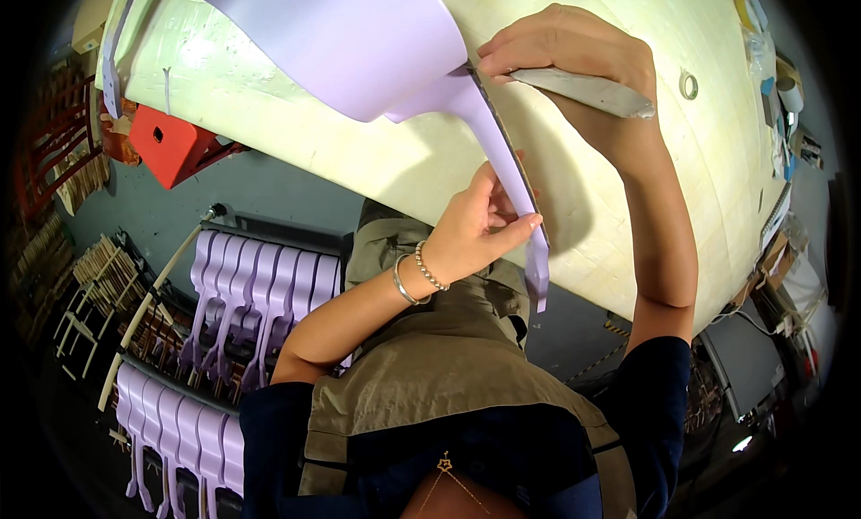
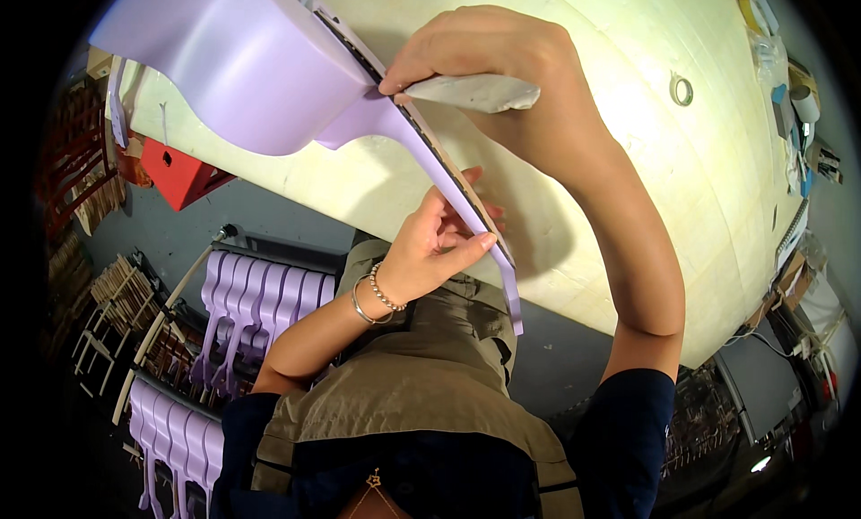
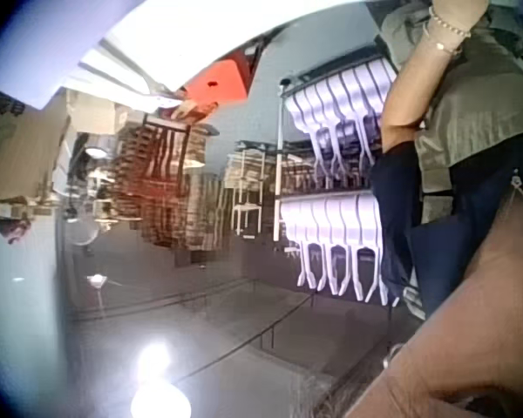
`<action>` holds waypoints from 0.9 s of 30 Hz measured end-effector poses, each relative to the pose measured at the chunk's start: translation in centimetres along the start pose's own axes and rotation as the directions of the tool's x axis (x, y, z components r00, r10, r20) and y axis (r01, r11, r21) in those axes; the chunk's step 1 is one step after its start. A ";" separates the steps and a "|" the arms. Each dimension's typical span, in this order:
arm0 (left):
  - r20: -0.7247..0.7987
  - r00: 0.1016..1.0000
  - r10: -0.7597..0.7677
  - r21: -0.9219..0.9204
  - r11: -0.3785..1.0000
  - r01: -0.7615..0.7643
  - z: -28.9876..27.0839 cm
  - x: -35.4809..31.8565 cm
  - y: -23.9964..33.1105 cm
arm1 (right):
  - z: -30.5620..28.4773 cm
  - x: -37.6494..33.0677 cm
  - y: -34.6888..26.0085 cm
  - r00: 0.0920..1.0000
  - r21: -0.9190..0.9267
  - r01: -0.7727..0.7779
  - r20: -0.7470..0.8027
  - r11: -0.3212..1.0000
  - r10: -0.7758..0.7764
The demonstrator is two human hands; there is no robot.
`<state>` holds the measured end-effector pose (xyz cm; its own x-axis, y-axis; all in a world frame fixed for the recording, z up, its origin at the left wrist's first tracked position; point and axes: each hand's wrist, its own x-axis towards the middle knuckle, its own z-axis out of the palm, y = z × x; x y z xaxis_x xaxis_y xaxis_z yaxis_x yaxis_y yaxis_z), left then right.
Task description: The person uses a craft knife to trim edges and a sanding block to smooth the surface of purple and teal plastic guitar-shaped parts. They handle the items one at a time, inspecting them and placing them on a nearby rack after finishing.
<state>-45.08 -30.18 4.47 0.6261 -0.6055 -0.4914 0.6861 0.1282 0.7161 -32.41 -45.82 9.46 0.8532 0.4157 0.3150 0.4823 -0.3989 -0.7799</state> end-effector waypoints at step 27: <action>-0.014 0.999 0.033 0.011 0.999 -0.032 0.1 0.1 -0.1 | -0.3 -1.9 -0.4 0.999 -0.039 -0.021 0.032 0.999 0.023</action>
<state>-45.14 -30.30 4.41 0.6532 -0.5900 -0.4746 0.6614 0.1395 0.7369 -34.18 -46.67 9.33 0.8571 0.4325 0.2798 0.4713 -0.4391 -0.7649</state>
